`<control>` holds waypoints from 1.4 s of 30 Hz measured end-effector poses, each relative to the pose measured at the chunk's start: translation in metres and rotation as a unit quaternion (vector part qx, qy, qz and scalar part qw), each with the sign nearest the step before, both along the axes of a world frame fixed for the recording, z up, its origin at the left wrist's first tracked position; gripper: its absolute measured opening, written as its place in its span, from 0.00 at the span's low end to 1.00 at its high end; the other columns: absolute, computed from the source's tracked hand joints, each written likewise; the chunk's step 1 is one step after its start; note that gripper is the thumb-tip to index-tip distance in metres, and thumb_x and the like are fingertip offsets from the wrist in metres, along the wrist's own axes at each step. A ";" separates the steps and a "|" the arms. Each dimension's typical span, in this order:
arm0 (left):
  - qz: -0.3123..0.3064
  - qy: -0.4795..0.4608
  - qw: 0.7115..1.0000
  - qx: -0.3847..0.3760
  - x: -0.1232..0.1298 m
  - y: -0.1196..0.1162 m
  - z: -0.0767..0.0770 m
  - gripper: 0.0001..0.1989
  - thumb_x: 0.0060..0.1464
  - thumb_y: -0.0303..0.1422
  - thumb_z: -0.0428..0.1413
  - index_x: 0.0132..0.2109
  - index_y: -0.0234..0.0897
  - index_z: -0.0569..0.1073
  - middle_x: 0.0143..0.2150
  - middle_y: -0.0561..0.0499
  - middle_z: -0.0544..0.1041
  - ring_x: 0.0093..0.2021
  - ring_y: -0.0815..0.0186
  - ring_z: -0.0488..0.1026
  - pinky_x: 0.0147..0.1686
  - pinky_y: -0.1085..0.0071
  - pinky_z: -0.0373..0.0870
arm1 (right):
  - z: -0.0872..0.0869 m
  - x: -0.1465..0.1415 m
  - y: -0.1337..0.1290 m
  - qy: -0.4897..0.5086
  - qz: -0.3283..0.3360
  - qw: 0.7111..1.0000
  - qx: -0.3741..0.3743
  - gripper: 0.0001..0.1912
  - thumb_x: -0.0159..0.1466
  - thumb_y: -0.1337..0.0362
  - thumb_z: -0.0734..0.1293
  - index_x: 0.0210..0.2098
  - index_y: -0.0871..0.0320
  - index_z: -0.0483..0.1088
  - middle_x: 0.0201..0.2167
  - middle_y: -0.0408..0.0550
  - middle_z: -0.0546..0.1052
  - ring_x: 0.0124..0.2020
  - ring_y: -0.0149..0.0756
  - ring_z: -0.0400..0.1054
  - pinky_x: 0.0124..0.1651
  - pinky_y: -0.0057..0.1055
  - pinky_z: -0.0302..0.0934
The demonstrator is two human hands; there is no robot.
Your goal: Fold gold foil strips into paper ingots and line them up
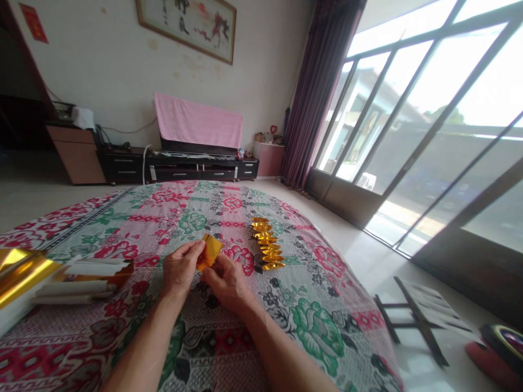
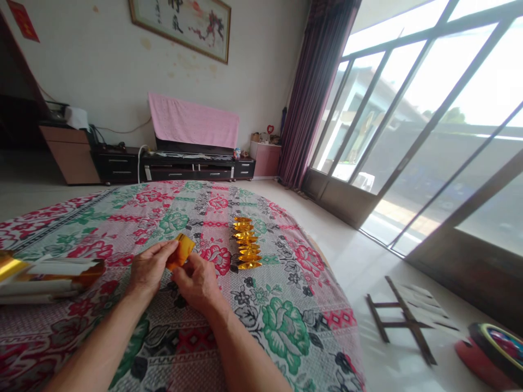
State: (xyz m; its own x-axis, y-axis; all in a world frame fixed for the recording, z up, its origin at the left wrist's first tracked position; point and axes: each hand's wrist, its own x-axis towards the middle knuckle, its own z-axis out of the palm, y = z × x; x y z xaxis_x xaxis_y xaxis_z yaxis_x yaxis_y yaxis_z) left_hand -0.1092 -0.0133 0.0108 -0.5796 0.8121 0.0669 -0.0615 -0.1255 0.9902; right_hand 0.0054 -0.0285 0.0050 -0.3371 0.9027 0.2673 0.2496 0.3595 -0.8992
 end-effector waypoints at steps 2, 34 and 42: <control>0.001 0.013 1.000 0.002 0.000 0.000 0.001 0.16 0.39 0.39 0.58 0.33 0.31 0.77 0.27 0.49 0.78 0.27 0.65 0.73 0.26 0.73 0.71 | -0.001 0.000 0.000 -0.005 -0.005 1.000 -0.001 0.05 0.56 0.66 0.62 0.31 0.60 0.67 0.21 0.39 0.70 0.20 0.23 0.56 0.22 0.20 0.47; -0.008 0.054 0.998 -0.038 -0.002 0.005 -0.005 0.14 0.38 0.41 0.59 0.31 0.36 0.77 0.26 0.51 0.77 0.27 0.65 0.72 0.28 0.72 0.71 | 0.002 0.001 0.000 -0.006 -0.010 1.000 -0.002 0.02 0.55 0.67 0.61 0.28 0.59 0.65 0.20 0.39 0.70 0.19 0.23 0.56 0.21 0.20 0.46; 0.007 0.056 0.998 -0.026 -0.001 0.002 0.000 0.15 0.38 0.40 0.58 0.31 0.34 0.77 0.26 0.49 0.77 0.26 0.64 0.73 0.26 0.71 0.71 | 0.003 0.002 0.001 -0.002 0.001 1.000 -0.008 0.03 0.56 0.69 0.60 0.27 0.59 0.65 0.22 0.40 0.72 0.20 0.24 0.59 0.22 0.20 0.48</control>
State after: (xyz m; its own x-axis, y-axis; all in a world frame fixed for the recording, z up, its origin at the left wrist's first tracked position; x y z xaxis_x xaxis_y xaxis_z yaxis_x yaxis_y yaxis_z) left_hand -0.1099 -0.0114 0.0112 -0.5821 0.8080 0.0905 0.0514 -0.0745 0.9959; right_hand 0.0074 -0.0279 0.0081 -0.3391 0.9068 0.2505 0.2532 0.3445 -0.9040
